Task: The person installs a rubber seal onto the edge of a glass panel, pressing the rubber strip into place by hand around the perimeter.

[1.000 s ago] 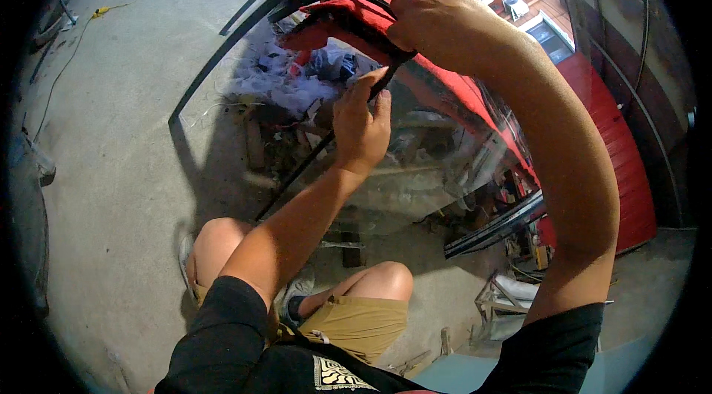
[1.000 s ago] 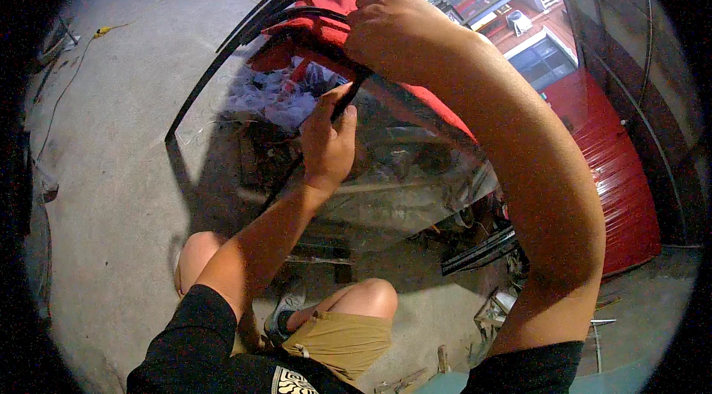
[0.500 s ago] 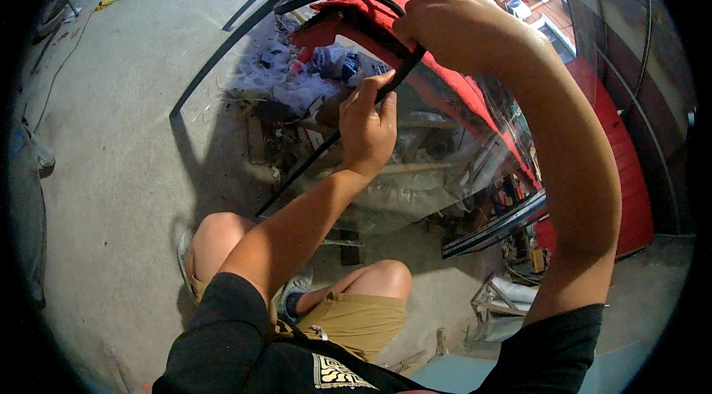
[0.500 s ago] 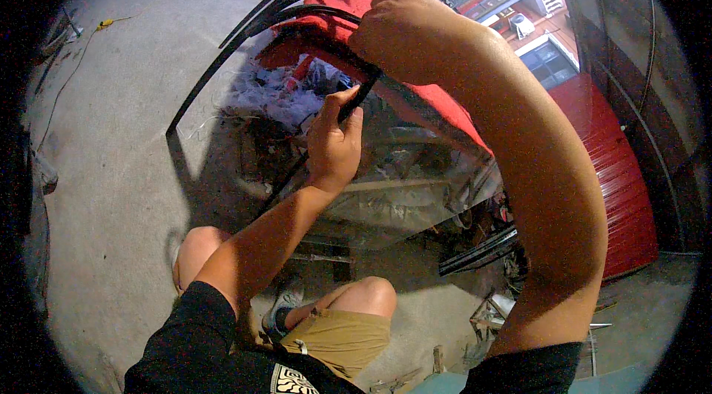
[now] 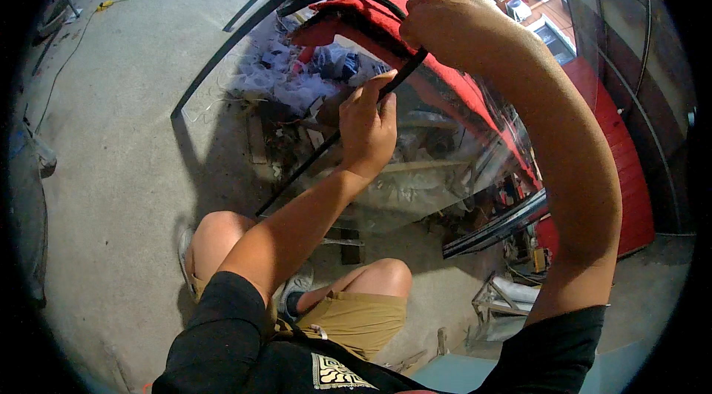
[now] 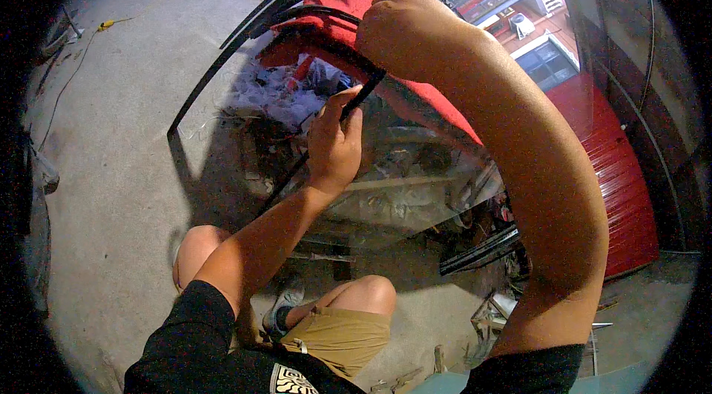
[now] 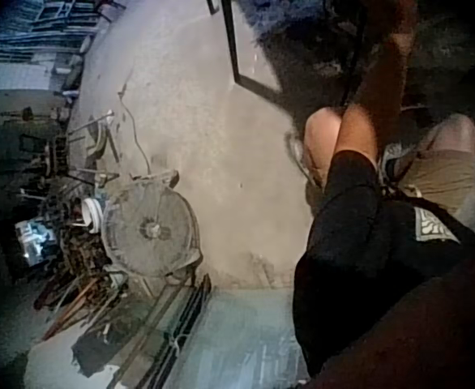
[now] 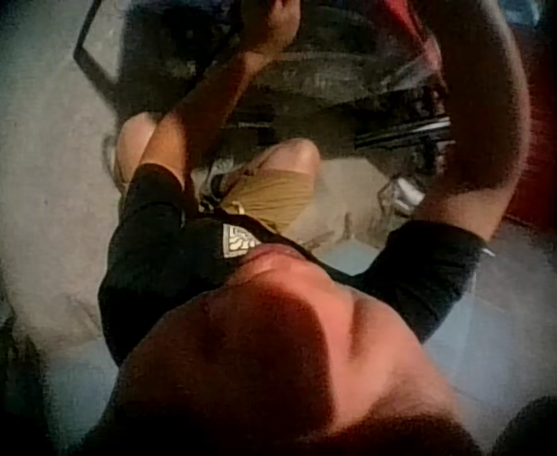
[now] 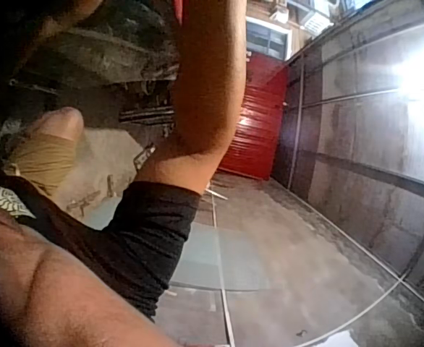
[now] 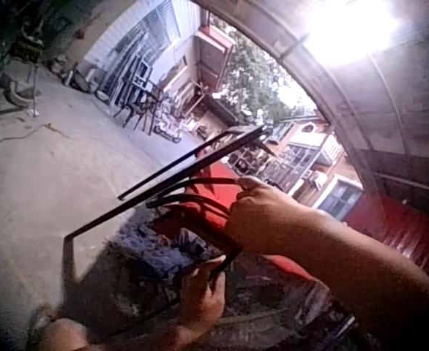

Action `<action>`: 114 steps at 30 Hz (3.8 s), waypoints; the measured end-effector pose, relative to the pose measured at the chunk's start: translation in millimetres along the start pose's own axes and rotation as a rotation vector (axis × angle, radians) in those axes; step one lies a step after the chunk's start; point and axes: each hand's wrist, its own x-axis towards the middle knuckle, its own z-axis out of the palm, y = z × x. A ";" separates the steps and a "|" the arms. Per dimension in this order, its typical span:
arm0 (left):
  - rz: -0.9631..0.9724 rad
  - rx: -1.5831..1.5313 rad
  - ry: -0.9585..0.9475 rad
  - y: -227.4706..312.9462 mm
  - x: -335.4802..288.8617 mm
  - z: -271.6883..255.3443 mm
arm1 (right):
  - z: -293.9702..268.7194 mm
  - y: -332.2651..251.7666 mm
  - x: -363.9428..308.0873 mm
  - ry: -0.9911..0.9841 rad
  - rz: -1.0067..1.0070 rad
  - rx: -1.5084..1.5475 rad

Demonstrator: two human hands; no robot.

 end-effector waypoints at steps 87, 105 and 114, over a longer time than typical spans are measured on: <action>-0.077 0.443 -0.833 -34.1 5.0 -134.6 | 39.7 -257.3 -48.2 0.717 0.329 0.573; -0.321 0.353 -0.674 -86.0 10.3 -143.9 | 196.5 -490.7 -100.1 -0.599 0.621 1.631; -0.440 0.395 -0.783 -84.0 -1.8 -138.8 | 214.0 -522.9 -101.7 -0.550 0.642 1.649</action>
